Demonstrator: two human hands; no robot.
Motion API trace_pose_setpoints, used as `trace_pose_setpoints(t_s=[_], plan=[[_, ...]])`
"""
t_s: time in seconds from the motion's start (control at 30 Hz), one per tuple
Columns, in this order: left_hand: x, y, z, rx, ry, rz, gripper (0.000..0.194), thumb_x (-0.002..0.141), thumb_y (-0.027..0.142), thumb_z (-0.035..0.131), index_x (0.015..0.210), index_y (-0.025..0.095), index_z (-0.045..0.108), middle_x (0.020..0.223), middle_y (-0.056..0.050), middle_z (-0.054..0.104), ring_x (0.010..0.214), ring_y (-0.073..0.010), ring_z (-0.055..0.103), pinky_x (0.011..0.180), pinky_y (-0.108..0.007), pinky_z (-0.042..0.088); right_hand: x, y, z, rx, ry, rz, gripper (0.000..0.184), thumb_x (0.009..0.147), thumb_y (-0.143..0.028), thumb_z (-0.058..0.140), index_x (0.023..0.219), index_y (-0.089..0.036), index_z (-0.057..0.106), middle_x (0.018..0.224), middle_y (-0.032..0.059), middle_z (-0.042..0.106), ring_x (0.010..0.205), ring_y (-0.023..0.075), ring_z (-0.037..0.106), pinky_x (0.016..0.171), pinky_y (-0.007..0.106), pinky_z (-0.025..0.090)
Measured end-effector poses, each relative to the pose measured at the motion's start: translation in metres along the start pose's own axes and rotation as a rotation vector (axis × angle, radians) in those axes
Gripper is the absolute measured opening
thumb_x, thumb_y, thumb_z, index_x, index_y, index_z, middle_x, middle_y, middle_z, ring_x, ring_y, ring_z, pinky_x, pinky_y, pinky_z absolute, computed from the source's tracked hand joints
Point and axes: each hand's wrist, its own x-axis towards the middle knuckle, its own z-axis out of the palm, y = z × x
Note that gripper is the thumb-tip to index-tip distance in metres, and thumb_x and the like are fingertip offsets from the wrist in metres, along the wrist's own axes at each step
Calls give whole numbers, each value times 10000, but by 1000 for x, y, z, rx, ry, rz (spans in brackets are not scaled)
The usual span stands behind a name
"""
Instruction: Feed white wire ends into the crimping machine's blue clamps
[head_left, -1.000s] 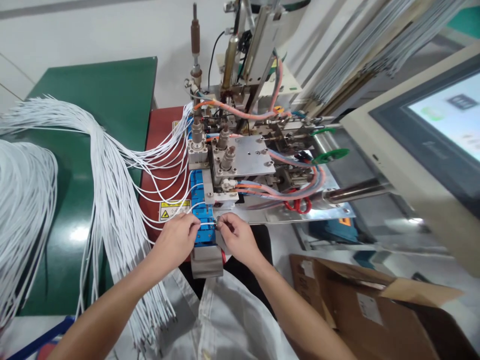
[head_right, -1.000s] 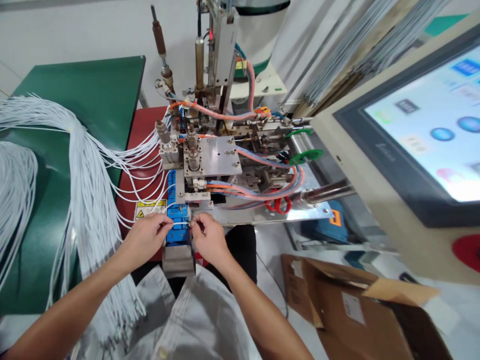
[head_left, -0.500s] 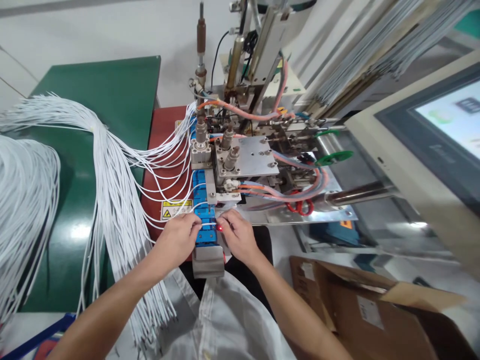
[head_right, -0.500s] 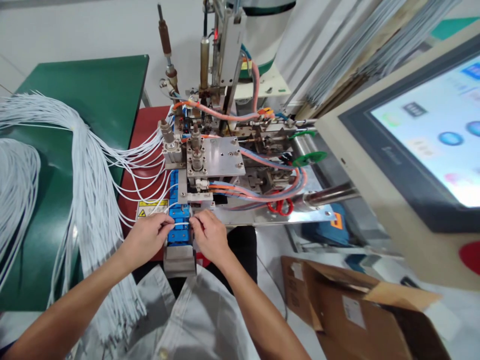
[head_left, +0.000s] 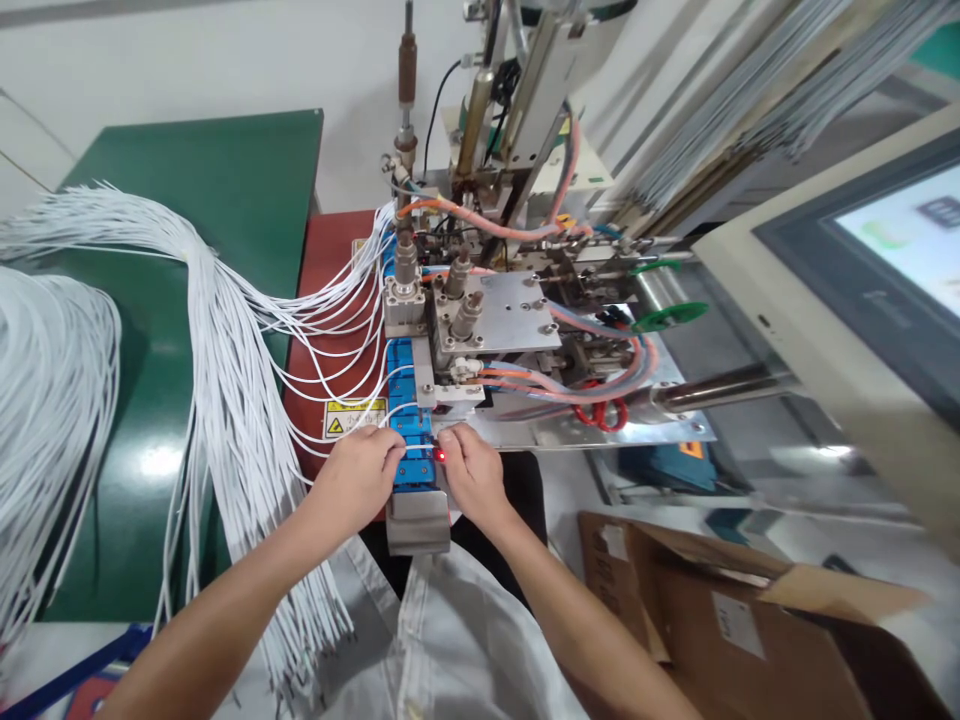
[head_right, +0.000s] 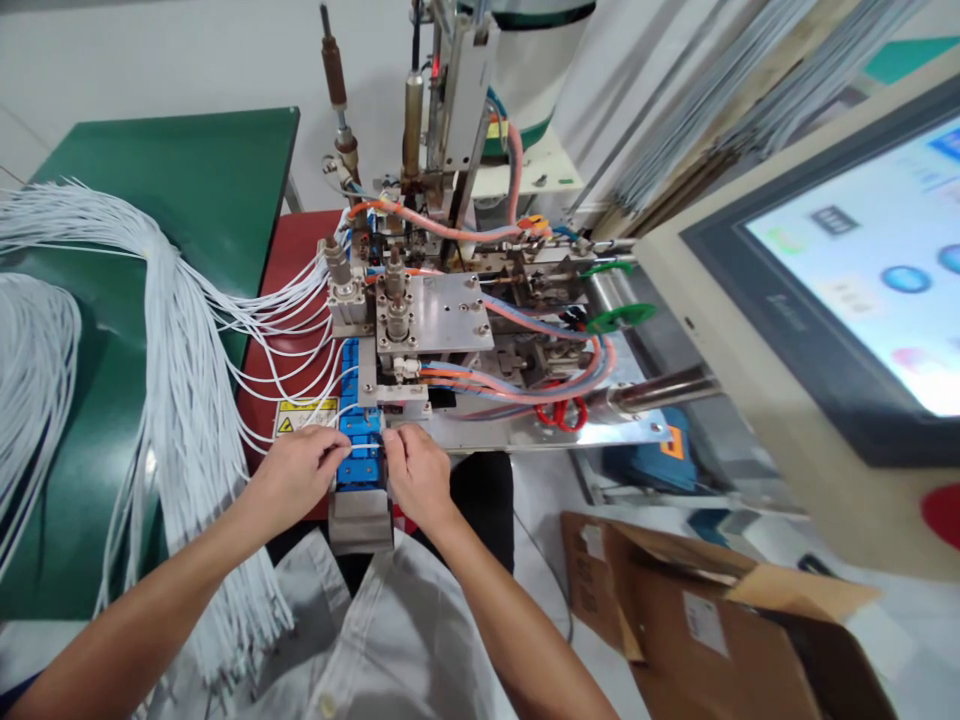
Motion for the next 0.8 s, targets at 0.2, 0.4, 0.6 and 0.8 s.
trace_pose_setpoints(t_s=[0.2, 0.4, 0.6, 0.8], plan=[[-5, 12, 1, 225, -27, -35, 233, 870, 159, 376, 874, 135, 608, 795, -91, 603, 759, -207, 592, 700, -320, 452, 0, 1, 10, 131, 31, 16, 347, 866, -354, 355, 548, -220, 324, 510, -47, 353, 484, 111, 359, 485, 236, 297], [-7, 23, -1, 423, -58, -99, 243, 862, 172, 371, 891, 144, 610, 771, -87, 592, 629, -194, 581, 547, -286, 427, 0, 4, 14, 188, 36, 47, 376, 863, -420, 342, 552, -219, 275, 514, -56, 313, 484, 100, 327, 481, 230, 287], [-10, 8, -1, 368, 15, 95, 230, 854, 132, 409, 897, 171, 631, 847, -77, 609, 828, -214, 553, 754, -337, 443, 3, 4, 5, 167, 68, 118, 352, 846, -426, 394, 571, -205, 399, 537, -39, 416, 529, 116, 411, 537, 238, 329], [-40, -8, -23, 315, 13, 377, 310, 858, 85, 394, 1135, 131, 525, 1144, -103, 548, 1055, -223, 471, 938, -376, 355, -1, -2, -16, 305, 231, 82, 316, 868, -396, 386, 649, -194, 492, 596, -18, 481, 568, 125, 445, 566, 247, 358]])
